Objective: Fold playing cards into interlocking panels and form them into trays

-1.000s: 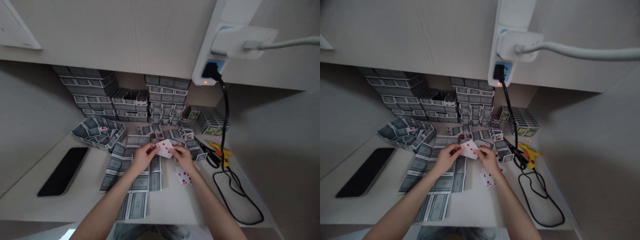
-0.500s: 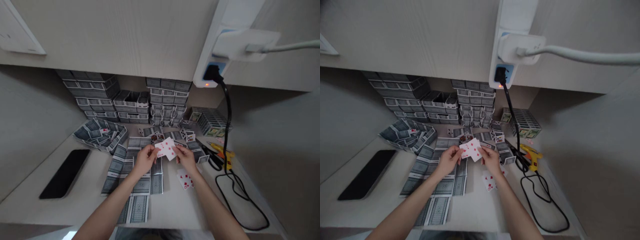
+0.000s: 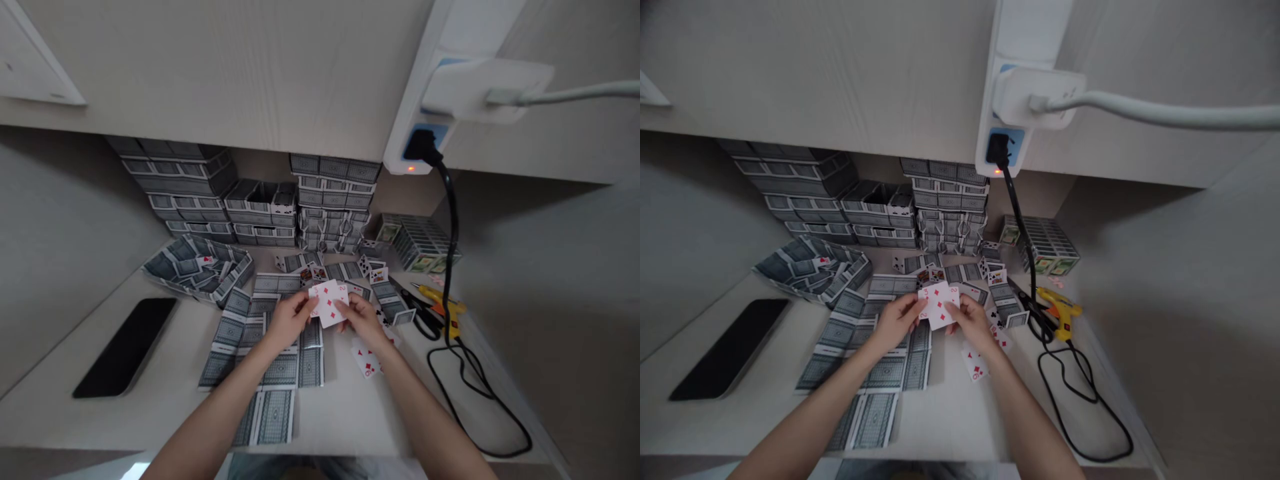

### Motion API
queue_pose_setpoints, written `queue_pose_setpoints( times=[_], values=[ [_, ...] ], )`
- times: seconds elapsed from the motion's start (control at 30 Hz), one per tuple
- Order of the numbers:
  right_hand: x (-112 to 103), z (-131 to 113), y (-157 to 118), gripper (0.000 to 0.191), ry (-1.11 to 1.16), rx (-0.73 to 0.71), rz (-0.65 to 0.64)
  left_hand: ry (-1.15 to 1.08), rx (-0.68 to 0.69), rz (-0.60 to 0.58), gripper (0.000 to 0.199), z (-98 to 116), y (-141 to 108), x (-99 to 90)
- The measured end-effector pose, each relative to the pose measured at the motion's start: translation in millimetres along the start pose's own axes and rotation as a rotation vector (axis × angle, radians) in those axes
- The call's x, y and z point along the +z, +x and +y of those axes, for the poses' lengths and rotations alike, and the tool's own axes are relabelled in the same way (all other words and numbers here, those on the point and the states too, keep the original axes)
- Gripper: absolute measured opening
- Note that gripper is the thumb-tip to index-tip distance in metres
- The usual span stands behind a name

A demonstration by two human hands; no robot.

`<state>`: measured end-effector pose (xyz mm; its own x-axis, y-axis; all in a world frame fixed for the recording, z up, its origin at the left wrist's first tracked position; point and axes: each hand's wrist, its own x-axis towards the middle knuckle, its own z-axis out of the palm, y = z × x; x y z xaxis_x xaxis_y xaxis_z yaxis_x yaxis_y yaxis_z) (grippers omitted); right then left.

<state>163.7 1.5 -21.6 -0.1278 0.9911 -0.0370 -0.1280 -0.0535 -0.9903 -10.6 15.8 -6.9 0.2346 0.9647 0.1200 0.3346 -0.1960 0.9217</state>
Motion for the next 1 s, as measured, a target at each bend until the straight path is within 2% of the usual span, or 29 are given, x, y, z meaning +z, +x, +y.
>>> queue_pose_setpoints(
  times=[0.1,0.27,0.5,0.73,1.0],
  values=[
    [2,-1,-2,0.027,-0.078,-0.008,0.007,0.03,0.029,0.02,0.03,-5,3,-0.4],
    [2,-1,-1,0.028,-0.136,-0.058,0.108,0.004,0.015,0.027,0.032,-12,6,-0.4],
    [-1,1,1,0.029,-0.097,-0.03,0.03,0.076,-0.023,0.055,0.038,-8,7,-3.6],
    [1,-1,-1,0.032,-0.072,-0.001,0.031,0.039,-0.038,0.05,0.038,-6,7,-3.6],
    [1,1,0,0.032,-0.095,0.006,0.052,0.019,-0.112,-0.034,0.041,0,4,-3.6]
  ],
)
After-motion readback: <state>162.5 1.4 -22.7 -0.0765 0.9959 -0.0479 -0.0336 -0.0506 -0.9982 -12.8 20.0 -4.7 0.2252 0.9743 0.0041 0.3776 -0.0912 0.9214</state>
